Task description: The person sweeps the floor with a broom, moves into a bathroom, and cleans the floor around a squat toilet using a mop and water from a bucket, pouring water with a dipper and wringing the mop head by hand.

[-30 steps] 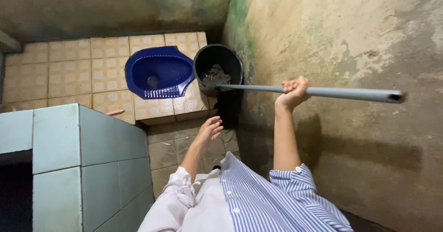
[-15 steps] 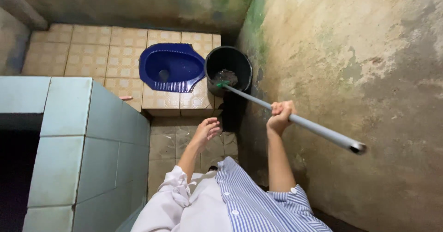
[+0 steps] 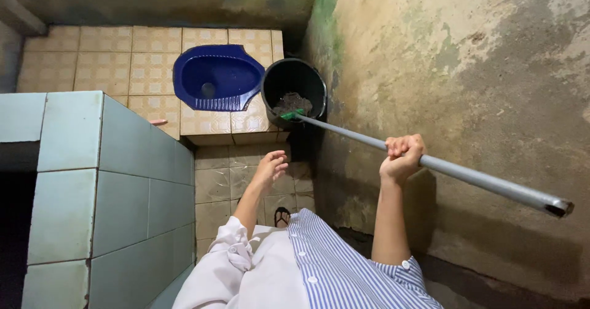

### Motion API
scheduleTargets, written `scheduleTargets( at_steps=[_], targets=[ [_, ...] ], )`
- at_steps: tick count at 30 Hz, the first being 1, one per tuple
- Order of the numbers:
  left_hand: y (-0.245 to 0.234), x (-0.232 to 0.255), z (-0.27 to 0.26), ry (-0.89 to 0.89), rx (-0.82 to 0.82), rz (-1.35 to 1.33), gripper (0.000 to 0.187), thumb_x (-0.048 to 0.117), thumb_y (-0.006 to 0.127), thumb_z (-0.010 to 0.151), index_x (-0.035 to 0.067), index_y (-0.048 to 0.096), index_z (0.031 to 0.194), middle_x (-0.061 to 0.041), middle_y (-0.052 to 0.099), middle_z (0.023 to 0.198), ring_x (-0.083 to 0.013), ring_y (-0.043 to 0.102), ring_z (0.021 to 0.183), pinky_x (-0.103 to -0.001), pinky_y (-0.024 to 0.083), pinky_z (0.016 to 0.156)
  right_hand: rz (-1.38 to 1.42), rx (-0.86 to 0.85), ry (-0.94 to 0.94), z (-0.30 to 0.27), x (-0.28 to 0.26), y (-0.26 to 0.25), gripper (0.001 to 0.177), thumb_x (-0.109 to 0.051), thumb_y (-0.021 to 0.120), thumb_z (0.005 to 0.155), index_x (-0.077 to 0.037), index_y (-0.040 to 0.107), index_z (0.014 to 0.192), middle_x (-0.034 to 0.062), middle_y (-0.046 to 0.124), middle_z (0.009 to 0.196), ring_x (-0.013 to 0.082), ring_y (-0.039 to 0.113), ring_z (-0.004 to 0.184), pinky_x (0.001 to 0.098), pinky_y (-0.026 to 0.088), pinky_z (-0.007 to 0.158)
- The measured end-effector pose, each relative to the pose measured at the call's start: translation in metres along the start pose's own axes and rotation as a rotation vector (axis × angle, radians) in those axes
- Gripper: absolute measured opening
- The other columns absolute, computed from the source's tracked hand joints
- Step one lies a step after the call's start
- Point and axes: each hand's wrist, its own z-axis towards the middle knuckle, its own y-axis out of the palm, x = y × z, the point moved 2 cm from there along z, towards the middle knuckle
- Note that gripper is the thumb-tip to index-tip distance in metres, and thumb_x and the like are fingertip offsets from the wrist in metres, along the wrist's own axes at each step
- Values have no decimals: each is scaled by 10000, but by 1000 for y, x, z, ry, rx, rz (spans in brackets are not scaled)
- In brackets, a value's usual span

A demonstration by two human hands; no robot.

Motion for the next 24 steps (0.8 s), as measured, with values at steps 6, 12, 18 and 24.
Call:
scheduleTargets(
  at_steps=[6, 12, 18, 24],
  targets=[
    [13, -2, -6, -7, 13, 8, 365, 197, 589, 996, 149, 590, 1357, -27, 644, 1301, -143, 657, 1037, -327, 531, 886, -447, -54, -38, -30, 47, -30, 226, -241, 645, 1079, -95, 500, 985, 6, 492, 892, 117, 474, 824, 314, 442, 822],
    [34, -13, 1, -3, -17, 47, 350, 193, 599, 995, 146, 601, 1342, -8, 653, 1282, -130, 649, 995, -298, 534, 834, -355, -18, 364, -23, 45, -33, 318, -221, 765, 916, -131, 494, 1057, -4, 549, 814, 100, 552, 676, 276, 481, 629],
    [64, -16, -12, 51, -93, 60, 347, 186, 621, 1000, 121, 607, 1341, -23, 632, 1265, -128, 628, 981, -294, 505, 788, -400, 21, 258, -33, 70, -38, 353, -153, 653, 1004, -109, 483, 1310, 11, 607, 964, 95, 614, 814, 253, 531, 752],
    [75, 1, -47, 102, -67, 114, 375, 202, 619, 981, 154, 589, 1352, -11, 619, 1316, -127, 643, 1075, -288, 535, 892, -433, -274, 105, -30, 84, 26, 327, -154, 604, 1064, -52, 521, 1363, 40, 619, 1044, 110, 636, 931, 267, 571, 857]
  ],
)
